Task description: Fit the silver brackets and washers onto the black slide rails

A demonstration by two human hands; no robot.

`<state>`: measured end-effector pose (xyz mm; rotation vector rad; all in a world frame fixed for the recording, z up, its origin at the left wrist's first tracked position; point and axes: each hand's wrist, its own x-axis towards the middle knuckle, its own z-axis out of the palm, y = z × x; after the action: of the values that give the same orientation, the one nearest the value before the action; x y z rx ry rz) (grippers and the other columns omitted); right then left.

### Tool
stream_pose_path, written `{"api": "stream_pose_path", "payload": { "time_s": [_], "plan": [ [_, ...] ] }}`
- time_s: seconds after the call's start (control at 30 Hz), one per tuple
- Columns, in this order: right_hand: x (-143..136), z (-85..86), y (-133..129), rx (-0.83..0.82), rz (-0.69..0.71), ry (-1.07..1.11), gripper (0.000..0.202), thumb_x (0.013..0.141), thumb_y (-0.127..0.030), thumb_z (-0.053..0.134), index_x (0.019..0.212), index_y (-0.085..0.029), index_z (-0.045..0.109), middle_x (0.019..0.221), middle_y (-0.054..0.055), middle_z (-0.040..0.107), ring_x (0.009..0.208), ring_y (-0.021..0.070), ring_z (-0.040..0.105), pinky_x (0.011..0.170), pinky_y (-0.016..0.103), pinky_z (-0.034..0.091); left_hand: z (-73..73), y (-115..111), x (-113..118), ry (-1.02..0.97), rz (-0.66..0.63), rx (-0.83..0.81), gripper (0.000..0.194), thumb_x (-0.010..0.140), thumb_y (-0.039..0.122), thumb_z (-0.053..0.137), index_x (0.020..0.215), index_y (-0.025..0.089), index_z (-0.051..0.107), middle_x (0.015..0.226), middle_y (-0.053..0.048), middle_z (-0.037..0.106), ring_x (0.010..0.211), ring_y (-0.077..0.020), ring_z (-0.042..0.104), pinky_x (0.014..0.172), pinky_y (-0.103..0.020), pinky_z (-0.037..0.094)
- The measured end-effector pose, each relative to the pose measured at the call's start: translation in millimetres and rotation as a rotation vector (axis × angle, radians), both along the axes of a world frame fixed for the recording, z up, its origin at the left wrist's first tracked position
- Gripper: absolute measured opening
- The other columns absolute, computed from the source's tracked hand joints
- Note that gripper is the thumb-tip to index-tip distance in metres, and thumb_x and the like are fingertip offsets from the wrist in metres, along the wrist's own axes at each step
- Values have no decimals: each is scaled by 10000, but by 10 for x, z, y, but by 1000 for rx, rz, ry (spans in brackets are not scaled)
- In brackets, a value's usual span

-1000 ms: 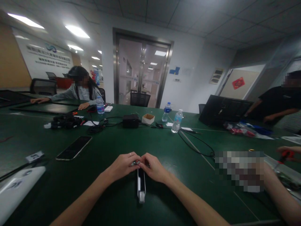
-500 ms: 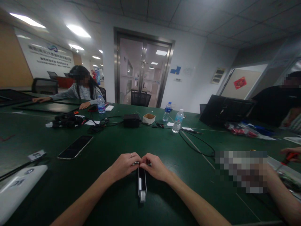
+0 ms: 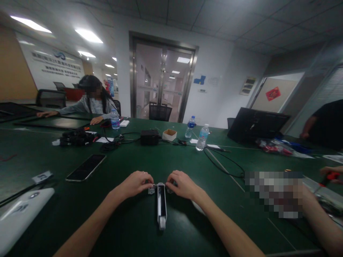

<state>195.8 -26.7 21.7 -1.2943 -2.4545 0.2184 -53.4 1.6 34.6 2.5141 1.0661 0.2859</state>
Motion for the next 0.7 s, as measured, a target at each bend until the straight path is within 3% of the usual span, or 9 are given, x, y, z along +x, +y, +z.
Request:
{"api": "stream_pose_path", "payload": {
  "time_s": [0.37,0.7],
  "plan": [
    [46,-48,14,-75,55,5,101,819,-180,575,907,-168,623,856,37,601,780,151,542,694,261,412,12,-54,64,-31,50,-142,168,867,304,569,972,198,647,931,-15,640,801,-168,598,675,-246,449],
    [35,-41,10,-70,52,1,92,821,-183,577,899,-160,619,854,37,599,776,145,536,682,246,402,-38,-24,62,38,70,-108,183,884,317,528,973,202,640,934,-13,631,777,-147,584,637,-219,439]
  ]
}}
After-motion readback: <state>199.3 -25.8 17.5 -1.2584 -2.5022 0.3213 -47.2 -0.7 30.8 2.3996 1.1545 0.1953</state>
